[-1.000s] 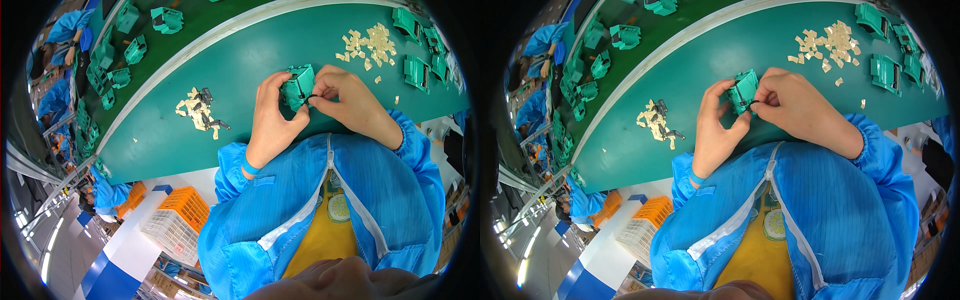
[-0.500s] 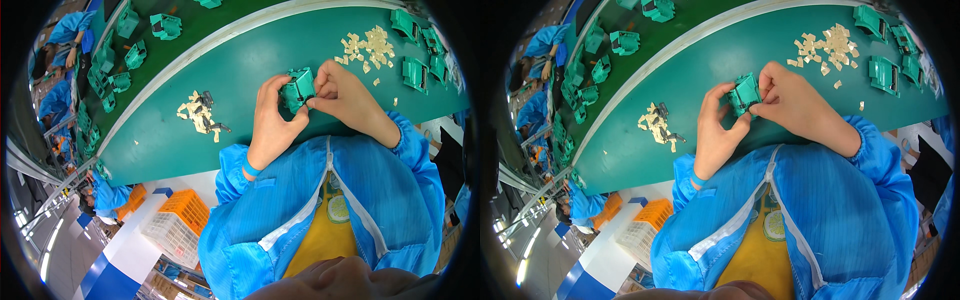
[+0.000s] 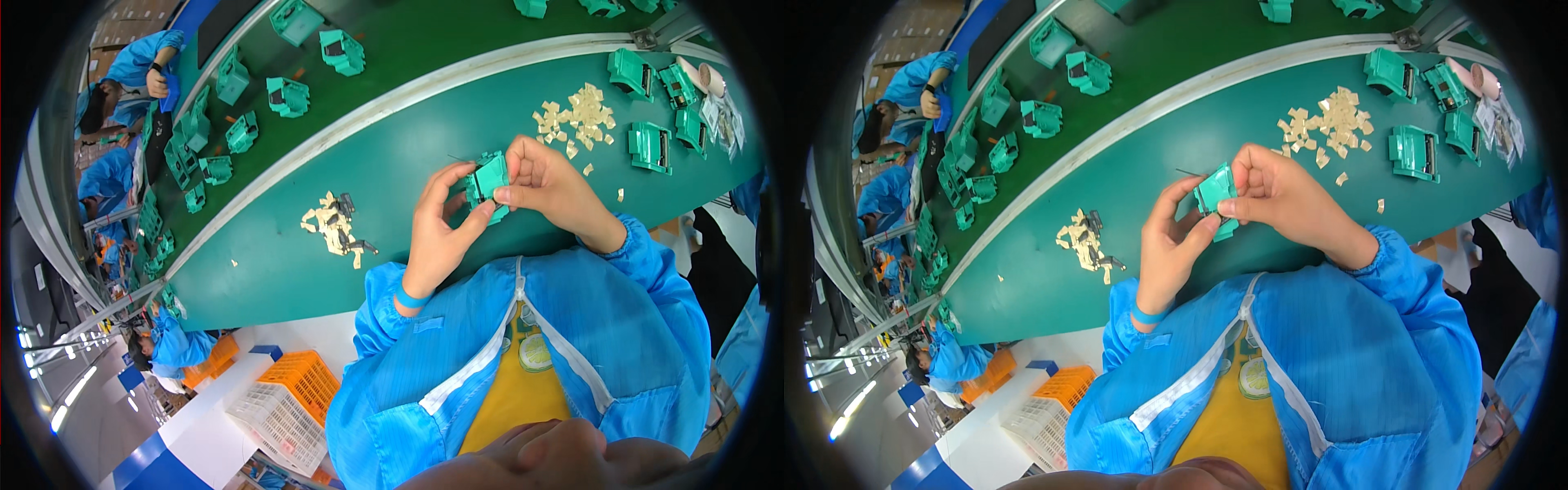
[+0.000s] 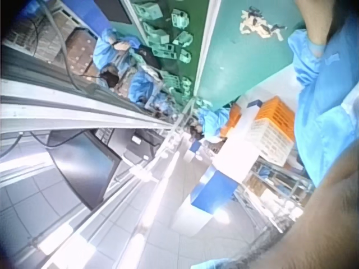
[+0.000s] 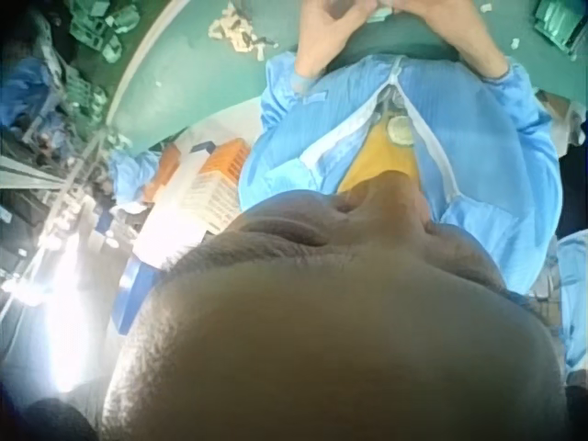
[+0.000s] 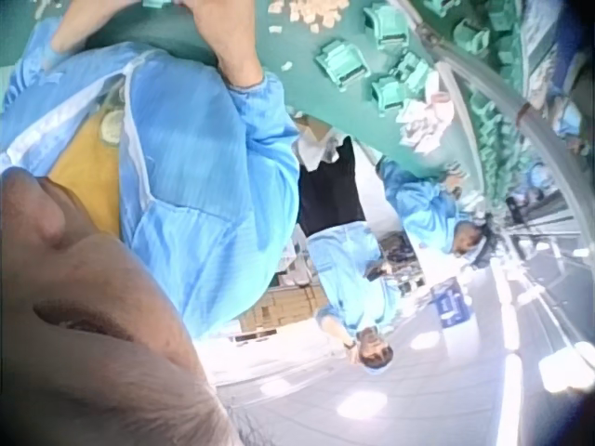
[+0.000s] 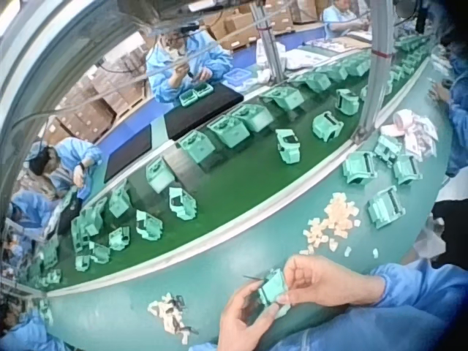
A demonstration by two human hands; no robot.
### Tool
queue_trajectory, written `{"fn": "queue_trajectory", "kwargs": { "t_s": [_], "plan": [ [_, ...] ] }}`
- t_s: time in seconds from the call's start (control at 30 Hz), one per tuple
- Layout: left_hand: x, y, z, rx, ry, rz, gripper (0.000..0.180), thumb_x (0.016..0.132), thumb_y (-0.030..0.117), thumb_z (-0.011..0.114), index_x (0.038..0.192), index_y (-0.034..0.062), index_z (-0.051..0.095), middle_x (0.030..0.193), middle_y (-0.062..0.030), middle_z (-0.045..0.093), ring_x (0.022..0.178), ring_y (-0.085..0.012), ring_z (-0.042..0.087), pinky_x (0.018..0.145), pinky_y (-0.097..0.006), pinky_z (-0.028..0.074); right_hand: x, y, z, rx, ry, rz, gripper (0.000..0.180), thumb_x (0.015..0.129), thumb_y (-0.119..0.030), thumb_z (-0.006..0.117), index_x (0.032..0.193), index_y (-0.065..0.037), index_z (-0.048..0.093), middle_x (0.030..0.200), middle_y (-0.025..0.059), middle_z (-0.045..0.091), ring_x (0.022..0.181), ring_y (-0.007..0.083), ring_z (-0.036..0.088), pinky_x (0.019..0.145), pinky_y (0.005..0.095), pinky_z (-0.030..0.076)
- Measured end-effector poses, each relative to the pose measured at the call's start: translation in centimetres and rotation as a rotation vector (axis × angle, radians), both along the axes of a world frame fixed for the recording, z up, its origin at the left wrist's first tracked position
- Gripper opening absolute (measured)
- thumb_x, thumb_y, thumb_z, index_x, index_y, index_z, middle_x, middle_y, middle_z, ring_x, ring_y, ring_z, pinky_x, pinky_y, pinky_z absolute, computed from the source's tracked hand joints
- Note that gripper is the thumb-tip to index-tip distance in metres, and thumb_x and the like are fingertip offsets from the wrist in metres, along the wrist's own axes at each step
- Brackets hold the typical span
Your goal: The person assembles small gold components into green plastic housings by hand on a production line.
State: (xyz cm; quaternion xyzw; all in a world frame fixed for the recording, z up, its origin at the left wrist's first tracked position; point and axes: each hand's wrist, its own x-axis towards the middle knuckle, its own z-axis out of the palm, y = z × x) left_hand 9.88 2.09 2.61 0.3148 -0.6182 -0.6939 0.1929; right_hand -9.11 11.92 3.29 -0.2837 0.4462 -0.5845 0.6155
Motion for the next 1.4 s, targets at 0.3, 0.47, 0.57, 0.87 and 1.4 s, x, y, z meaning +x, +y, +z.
{"fn": "queue_trajectory", "kwargs": {
  "t_s": [0.3,0.47,0.57,0.87,1.4],
  "plan": [
    [-1.5,-0.2,0.6,-0.895,-0.170,0.050,0.073,0.078,0.014,0.085,0.142,0.0023,0.052,0.148,-0.0191,0.048,0.132,-0.0405,0.050,0.110,-0.047,0.043,0.5,-1.0,0.4,0.040,0.416,-0.085,0.032,0.093,-0.007,0.075,0.111,-0.004,0.048,0.108,0.0065,0.063,0.087,0.0091,0.064,0.072,0.0253,0.051],
    [-0.4,0.3,1.6,-0.875,-0.003,0.101,0.068,0.078,0.016,0.086,0.137,0.0041,0.055,0.149,-0.0195,0.045,0.135,-0.0408,0.046,0.110,-0.048,0.042,-5.0,-8.0,0.3,0.047,0.478,-0.102,0.043,0.094,-0.026,0.076,0.121,-0.003,0.051,0.091,0.0079,0.068,0.079,0.0134,0.064,0.072,0.0281,0.051],
    [1.7,1.1,1.8,-0.826,-0.042,0.092,0.046,0.083,0.012,0.082,0.124,0.0031,0.064,0.136,-0.0169,0.058,0.125,-0.0374,0.055,0.104,-0.044,0.047,-9.3,-14.7,-1.3,0.144,0.598,-0.266,0.061,0.095,-0.033,0.075,0.137,0.002,0.049,0.112,0.0113,0.065,0.095,0.0180,0.067,0.089,0.0292,0.054],
    [14.4,-0.6,-0.6,-0.678,-0.678,0.474,0.016,0.086,0.007,0.077,0.100,0.0020,0.072,0.097,-0.0137,0.071,0.091,-0.0287,0.070,0.079,-0.039,0.055,-17.2,-21.3,-6.8,0.294,1.140,-0.255,0.068,0.094,-0.052,0.069,0.137,0.001,0.059,0.127,0.0134,0.066,0.119,0.0221,0.061,0.100,0.0343,0.048],
    [13.8,-4.5,-3.7,-0.889,-0.587,0.332,0.035,0.077,0.013,0.085,0.107,0.0033,0.069,0.100,-0.0124,0.058,0.093,-0.0337,0.057,0.082,-0.043,0.048,3.9,-5.6,-1.7,-0.067,0.979,0.077,0.019,0.096,-0.015,0.067,0.109,-0.001,0.066,0.125,0.0119,0.065,0.103,0.0253,0.066,0.085,0.0332,0.053]
  ]
}}
